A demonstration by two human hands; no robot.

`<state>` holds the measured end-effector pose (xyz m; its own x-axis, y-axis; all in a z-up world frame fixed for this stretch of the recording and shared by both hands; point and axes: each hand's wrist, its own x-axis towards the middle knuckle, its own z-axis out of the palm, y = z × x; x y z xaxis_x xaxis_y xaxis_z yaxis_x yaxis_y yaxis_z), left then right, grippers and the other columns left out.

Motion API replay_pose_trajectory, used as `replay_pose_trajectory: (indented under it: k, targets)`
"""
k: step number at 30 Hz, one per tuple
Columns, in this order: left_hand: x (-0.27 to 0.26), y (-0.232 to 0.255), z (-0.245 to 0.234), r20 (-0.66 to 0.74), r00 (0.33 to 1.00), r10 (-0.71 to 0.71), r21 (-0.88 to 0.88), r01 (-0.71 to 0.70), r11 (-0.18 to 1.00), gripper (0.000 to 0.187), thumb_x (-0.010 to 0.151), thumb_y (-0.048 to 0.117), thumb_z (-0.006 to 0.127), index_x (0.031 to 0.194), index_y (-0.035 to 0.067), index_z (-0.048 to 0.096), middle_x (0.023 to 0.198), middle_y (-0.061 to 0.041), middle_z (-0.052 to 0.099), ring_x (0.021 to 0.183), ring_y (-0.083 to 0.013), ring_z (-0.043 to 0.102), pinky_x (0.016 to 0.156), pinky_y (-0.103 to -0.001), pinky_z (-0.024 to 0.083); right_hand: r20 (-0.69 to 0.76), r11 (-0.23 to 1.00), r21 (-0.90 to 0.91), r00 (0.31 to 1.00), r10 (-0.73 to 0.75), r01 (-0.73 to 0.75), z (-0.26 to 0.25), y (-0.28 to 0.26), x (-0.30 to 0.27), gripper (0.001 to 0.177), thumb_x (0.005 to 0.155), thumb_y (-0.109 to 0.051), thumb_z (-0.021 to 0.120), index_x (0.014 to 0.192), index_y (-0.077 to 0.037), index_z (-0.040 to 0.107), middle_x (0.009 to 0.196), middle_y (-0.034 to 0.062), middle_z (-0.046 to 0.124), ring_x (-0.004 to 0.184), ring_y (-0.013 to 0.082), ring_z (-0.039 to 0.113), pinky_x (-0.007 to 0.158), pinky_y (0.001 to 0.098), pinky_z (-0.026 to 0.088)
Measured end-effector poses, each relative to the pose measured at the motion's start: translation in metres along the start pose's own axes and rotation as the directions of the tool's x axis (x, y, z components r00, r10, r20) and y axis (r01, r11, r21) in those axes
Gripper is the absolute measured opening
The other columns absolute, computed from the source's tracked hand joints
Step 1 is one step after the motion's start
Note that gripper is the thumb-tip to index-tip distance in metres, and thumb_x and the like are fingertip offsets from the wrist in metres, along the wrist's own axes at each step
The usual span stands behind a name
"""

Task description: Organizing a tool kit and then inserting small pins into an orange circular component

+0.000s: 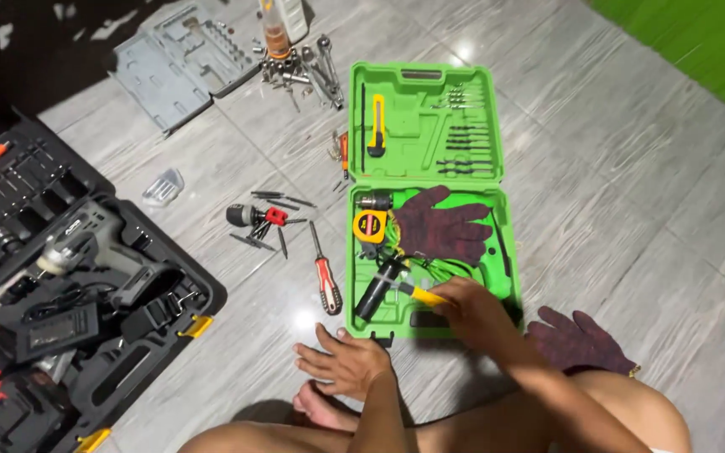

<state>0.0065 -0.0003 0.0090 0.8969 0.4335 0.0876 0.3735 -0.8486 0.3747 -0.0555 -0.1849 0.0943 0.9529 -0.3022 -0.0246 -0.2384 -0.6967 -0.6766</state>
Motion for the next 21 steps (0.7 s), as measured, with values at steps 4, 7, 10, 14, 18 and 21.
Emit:
replay_pose_trajectory:
  k: [4,7,10,14,18,21]
  targets:
    - [0.002,-0.001,-0.002,0.041,0.999,-0.015,0.000,0.015,1.000,0.052,0.106,0.047,0.028,0.146,0.028,0.054,0.169,-0.013,0.031,0.155,-0.0357,0.026,0.112,-0.064,0.023,0.040,0.942,-0.331,0.997,0.073,-0.055,0.007,-0.023,-0.009,0.019,0.091,-0.020,0.054,0.097,-0.021,0.071,0.088,0.0059,0.067,0.088,0.0341,0.060,0.076,0.0502,0.045]
    - [0.004,-0.001,-0.005,0.115,0.993,-0.040,-0.039,0.044,0.998,0.053,0.105,0.048,0.027,0.149,0.030,0.051,0.172,-0.012,0.024,0.157,-0.0346,0.019,0.113,-0.065,0.018,-0.142,0.840,-0.538,0.990,-0.017,-0.063,0.003,-0.031,-0.023,0.015,0.090,-0.018,0.055,0.096,-0.021,0.069,0.085,0.0053,0.059,0.082,0.0329,0.056,0.067,0.0504,0.045]
    - [0.005,-0.001,-0.006,0.161,0.985,-0.059,-0.070,0.071,0.995,0.053,0.105,0.047,0.027,0.149,0.030,0.049,0.173,-0.011,0.019,0.158,-0.0336,0.014,0.114,-0.065,0.016,-0.289,0.730,-0.681,0.937,-0.199,-0.055,0.011,-0.025,-0.025,0.004,0.086,-0.021,0.064,0.089,-0.020,0.064,0.081,0.0048,0.056,0.076,0.0314,0.056,0.064,0.0451,0.044]
    - [0.005,-0.003,-0.007,0.186,0.981,-0.055,-0.119,0.078,0.990,0.053,0.104,0.048,0.028,0.149,0.030,0.048,0.173,-0.013,0.018,0.159,-0.0336,0.010,0.115,-0.066,0.015,-0.260,0.777,-0.532,0.938,0.228,-0.337,0.030,0.003,-0.019,0.017,0.083,-0.030,0.069,0.093,-0.017,0.062,0.099,0.0071,0.063,0.100,0.0340,0.059,0.076,0.0520,0.051]
    - [0.002,-0.005,-0.003,0.109,0.993,-0.045,-0.094,0.055,0.994,0.051,0.104,0.047,0.031,0.148,0.030,0.050,0.172,-0.012,0.022,0.159,-0.0338,0.015,0.114,-0.064,0.017,-0.274,0.838,-0.435,0.935,0.226,-0.330,0.023,0.014,-0.031,0.011,0.080,-0.022,0.062,0.083,-0.012,0.060,0.091,0.0148,0.064,0.095,0.0405,0.058,0.083,0.0527,0.047]
    - [0.003,-0.004,0.002,0.120,0.990,-0.067,-0.068,0.076,0.995,0.050,0.101,0.046,0.037,0.147,0.034,0.050,0.172,-0.011,0.024,0.159,-0.0334,0.019,0.113,-0.063,0.019,-0.307,0.926,-0.341,0.950,0.050,-0.159,0.020,0.029,-0.035,0.017,0.080,-0.016,0.069,0.096,-0.011,0.069,0.085,0.0143,0.066,0.084,0.0397,0.059,0.079,0.0484,0.044]
